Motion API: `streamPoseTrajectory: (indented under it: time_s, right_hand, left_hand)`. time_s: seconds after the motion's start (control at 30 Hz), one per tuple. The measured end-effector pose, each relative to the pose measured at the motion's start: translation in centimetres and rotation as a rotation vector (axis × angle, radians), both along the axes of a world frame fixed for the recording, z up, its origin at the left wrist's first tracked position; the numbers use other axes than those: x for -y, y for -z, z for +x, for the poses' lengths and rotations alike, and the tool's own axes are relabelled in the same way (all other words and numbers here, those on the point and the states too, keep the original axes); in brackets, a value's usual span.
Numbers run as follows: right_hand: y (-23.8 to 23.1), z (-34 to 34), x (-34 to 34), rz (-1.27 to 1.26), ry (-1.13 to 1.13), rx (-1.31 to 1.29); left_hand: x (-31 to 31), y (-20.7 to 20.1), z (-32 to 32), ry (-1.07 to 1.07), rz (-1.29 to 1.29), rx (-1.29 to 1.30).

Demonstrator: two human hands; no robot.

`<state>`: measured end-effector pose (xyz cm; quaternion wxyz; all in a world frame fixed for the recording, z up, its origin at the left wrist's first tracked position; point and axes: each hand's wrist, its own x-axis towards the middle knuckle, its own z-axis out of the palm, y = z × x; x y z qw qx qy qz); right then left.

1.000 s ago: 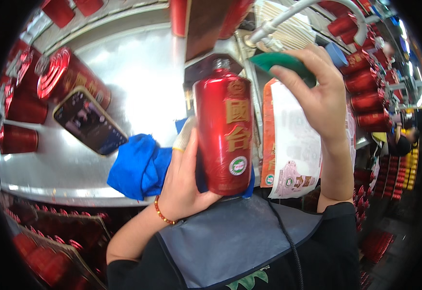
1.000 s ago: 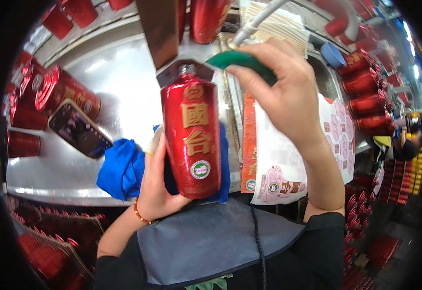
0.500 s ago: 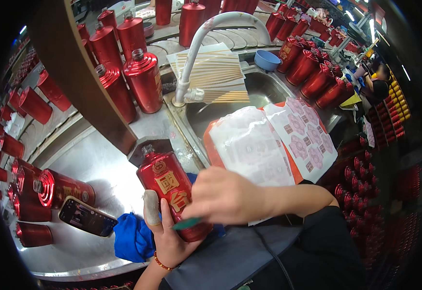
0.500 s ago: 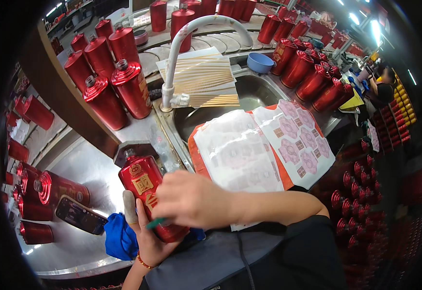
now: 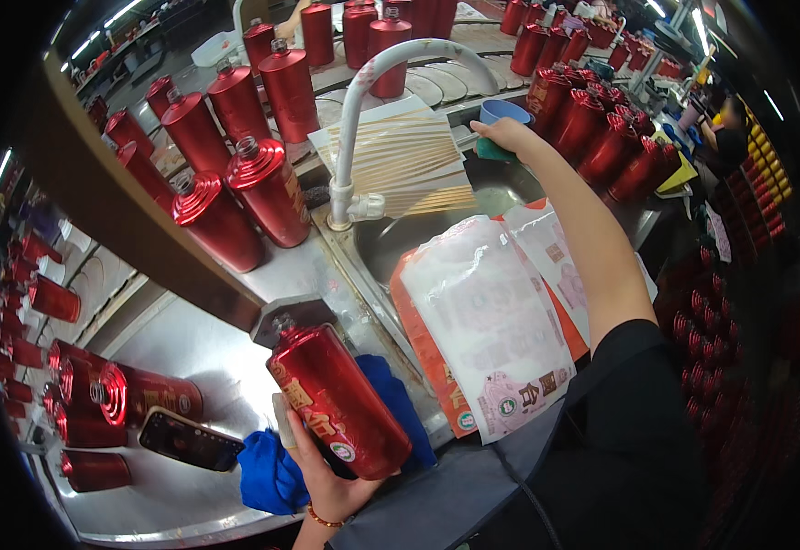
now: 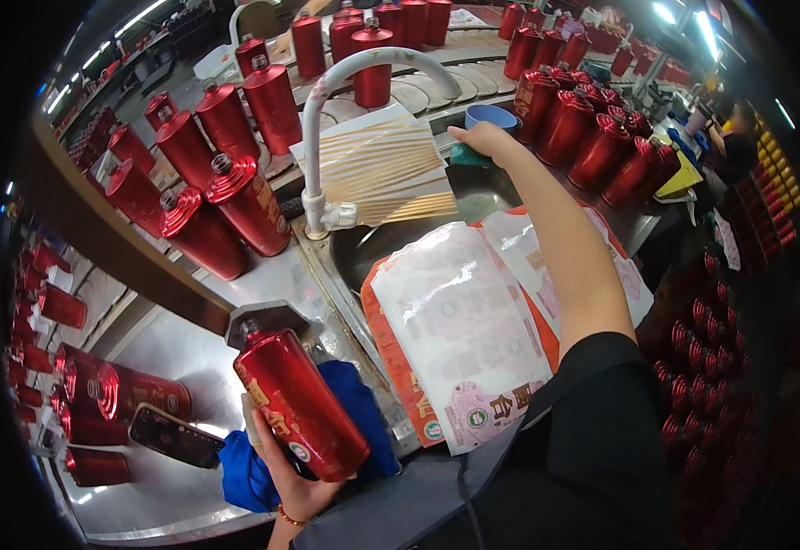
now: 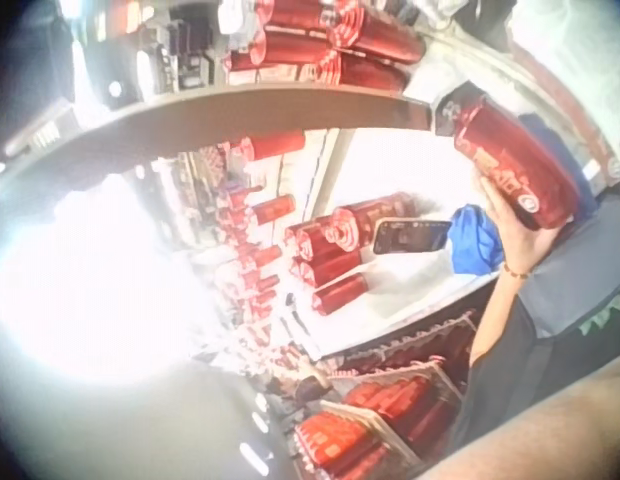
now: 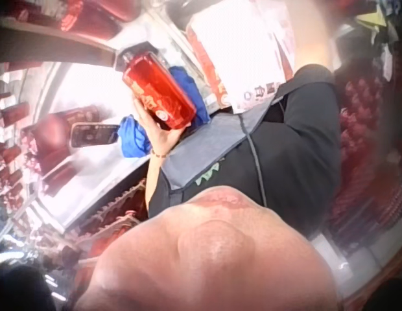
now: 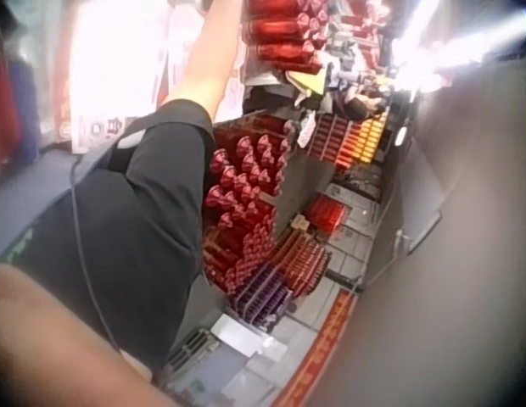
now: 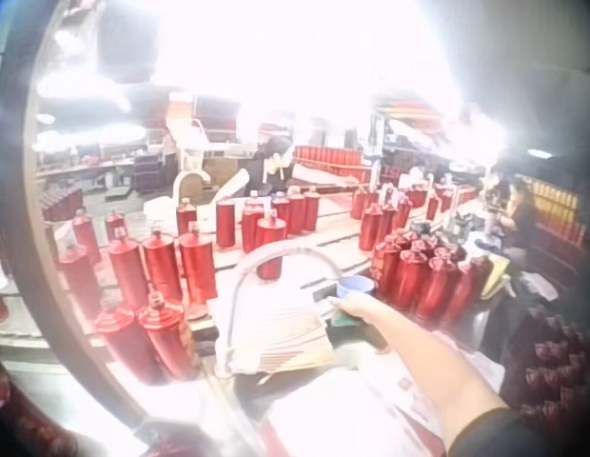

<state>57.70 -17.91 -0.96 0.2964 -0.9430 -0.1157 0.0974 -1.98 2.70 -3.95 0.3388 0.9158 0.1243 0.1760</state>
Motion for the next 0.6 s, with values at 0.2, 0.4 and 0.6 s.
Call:
streamPoseTrajectory:
  time_s: [0.2,0.4,0.6]
  right_hand:
    - [-1.6,2.5,3.4,-0.223,-0.351,-0.051]
    - [-5.1,-3.0,11.0,-0.431,-0.593,-0.362]
    - [-2.6,-9.2,16.8,-0.506,-0.552,-0.176]
  left_hand:
    - [-0.8,1.1,-0.6,0.135,0.245,0.112]
    - [-0.5,1.2,-1.0,0.105,0.224,0.084]
    - [-0.7,3.6,-1.4,0.1,-0.182,0.195]
